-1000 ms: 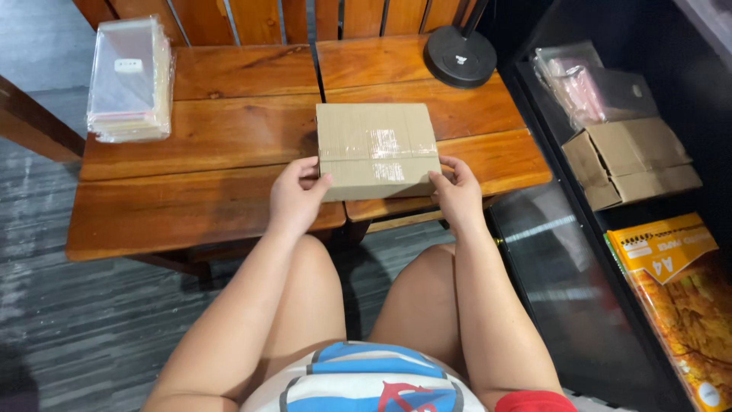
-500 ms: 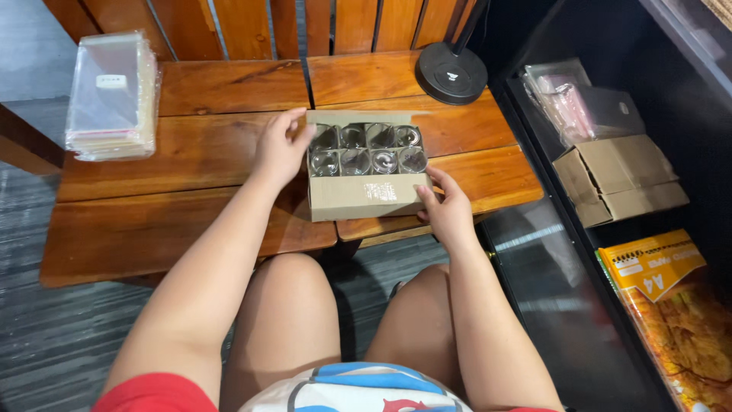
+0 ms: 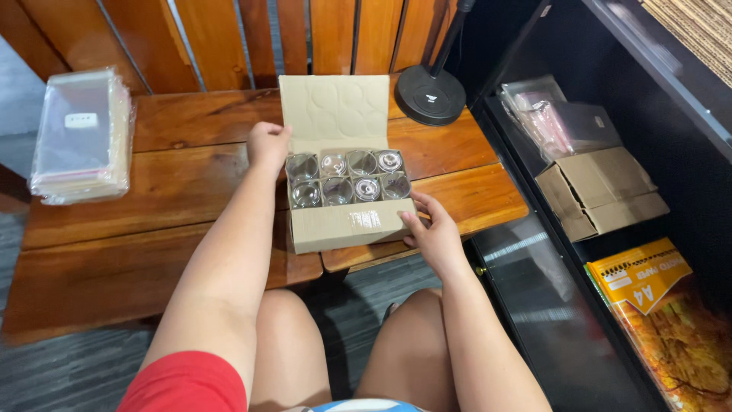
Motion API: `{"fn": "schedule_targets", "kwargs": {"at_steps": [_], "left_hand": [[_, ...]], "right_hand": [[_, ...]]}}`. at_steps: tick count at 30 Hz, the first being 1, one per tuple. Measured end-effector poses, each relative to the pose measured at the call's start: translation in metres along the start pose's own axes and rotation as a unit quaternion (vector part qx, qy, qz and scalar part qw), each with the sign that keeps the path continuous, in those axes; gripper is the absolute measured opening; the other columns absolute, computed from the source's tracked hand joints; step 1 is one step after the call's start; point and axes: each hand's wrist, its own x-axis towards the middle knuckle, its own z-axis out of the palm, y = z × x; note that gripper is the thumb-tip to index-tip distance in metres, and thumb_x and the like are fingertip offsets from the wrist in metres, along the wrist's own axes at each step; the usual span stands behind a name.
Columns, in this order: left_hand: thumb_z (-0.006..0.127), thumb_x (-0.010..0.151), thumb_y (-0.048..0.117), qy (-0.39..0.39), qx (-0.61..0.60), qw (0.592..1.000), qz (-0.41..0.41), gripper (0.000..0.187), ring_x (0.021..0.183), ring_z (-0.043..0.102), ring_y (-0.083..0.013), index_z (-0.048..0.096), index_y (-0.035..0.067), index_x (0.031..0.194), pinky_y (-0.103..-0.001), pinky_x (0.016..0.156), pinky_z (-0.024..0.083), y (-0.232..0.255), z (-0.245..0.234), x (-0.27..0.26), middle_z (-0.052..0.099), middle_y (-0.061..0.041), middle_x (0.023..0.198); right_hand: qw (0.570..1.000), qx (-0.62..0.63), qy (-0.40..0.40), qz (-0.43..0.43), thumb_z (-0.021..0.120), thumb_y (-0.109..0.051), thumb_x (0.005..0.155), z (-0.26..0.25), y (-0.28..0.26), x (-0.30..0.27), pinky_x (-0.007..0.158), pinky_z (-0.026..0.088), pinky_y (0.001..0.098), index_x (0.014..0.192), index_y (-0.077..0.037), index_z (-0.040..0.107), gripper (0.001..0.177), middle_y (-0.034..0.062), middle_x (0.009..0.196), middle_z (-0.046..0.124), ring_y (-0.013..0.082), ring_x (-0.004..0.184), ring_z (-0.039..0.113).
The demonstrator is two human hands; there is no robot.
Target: The person sits on the floor and opens a cardboard box containing small glass cups. They remove the cups one by one from the packaging and place them on a wooden bench. After emptying the box, they fold the cardboard packaging and place it on a nearby shelf.
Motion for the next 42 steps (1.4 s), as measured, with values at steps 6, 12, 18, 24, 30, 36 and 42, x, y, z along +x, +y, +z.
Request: {"fn": "schedule_targets", "kwargs": {"at_steps": [6,12,18,24,30,36,42], "left_hand": [[0.08,0.084,0.009,-0.013,-0.079,0.996,-0.049,0.012,0.056,0.072,-0.0193,0.077,0.015,0.095,-0.025,0.042,0.06,0.013,-0.029,-0.018,0.071,-0.004,0.087],[0.082,0.084,0.025,-0.021,0.077,0.995,-0.056,0.016,0.091,0.075,-0.0242,0.082,0.035,0.096,-0.033,0.079,0.063,0.009,-0.024,-0.012,0.078,0.002,0.088],[0.077,0.085,0.028,-0.026,0.078,0.993,-0.09,0.015,0.058,0.07,-0.0087,0.079,0.041,0.093,-0.018,0.052,0.053,-0.053,0.007,0.053,0.07,0.014,0.066],[0.075,0.086,0.027,-0.03,0.043,0.995,-0.079,0.015,0.058,0.071,-0.0135,0.08,0.036,0.097,-0.021,0.053,0.052,-0.052,-0.005,0.057,0.068,0.008,0.059],[0.078,0.091,0.034,0.008,-0.069,0.993,-0.097,0.042,0.127,0.062,-0.0347,0.073,0.012,0.127,-0.045,0.107,0.051,0.041,-0.091,-0.079,0.071,-0.014,0.128],[0.071,0.096,0.025,-0.065,-0.113,0.986,-0.099,0.031,0.109,0.071,-0.0357,0.075,0.008,0.123,-0.045,0.094,0.057,0.046,-0.144,-0.192,0.074,-0.02,0.117],[0.074,0.092,0.027,-0.073,-0.041,0.995,-0.062,0.032,0.112,0.071,-0.0268,0.077,0.017,0.122,-0.04,0.095,0.058,0.045,-0.148,-0.237,0.077,-0.009,0.115]], "right_hand": [[1.0,-0.009,0.006,0.01,0.071,-0.01,0.098,0.004,-0.004,0.007,0.08,0.066,0.044,0.144,-0.013,0.06,0.048,0.0158,0.136,0.066,0.0267,0.124,0.065],[1.0,-0.007,0.011,0.014,0.071,-0.01,0.097,0.007,0.001,0.018,0.078,0.066,0.0411,0.143,-0.006,0.058,0.048,0.0158,0.132,0.069,0.0225,0.114,0.068],[0.999,0.005,0.031,0.02,0.075,-0.012,0.095,0.019,-0.006,0.012,0.075,0.067,0.0416,0.137,-0.005,0.062,0.044,0.0159,0.129,0.071,0.023,0.113,0.07],[0.998,0.027,0.049,0.019,0.077,-0.014,0.095,0.03,-0.001,0.021,0.077,0.067,0.0444,0.131,-0.002,0.065,0.04,0.0156,0.125,0.073,0.0235,0.113,0.071],[0.996,0.068,0.046,0.03,0.08,-0.017,0.093,0.029,0.009,0.025,0.07,0.067,0.0436,0.127,0.0,0.064,0.042,0.0162,0.12,0.073,0.0219,0.102,0.071],[0.996,-0.036,0.072,-0.029,0.085,-0.017,0.09,0.023,0.02,0.037,0.067,0.067,0.0384,0.116,0.001,0.073,0.034,0.0193,0.103,0.076,0.0248,0.09,0.075],[0.99,-0.098,0.096,-0.032,0.08,-0.017,0.091,0.024,0.003,0.019,0.063,0.067,0.0362,0.113,-0.012,0.079,0.023,0.0125,0.094,0.078,0.0219,0.085,0.077]]}}
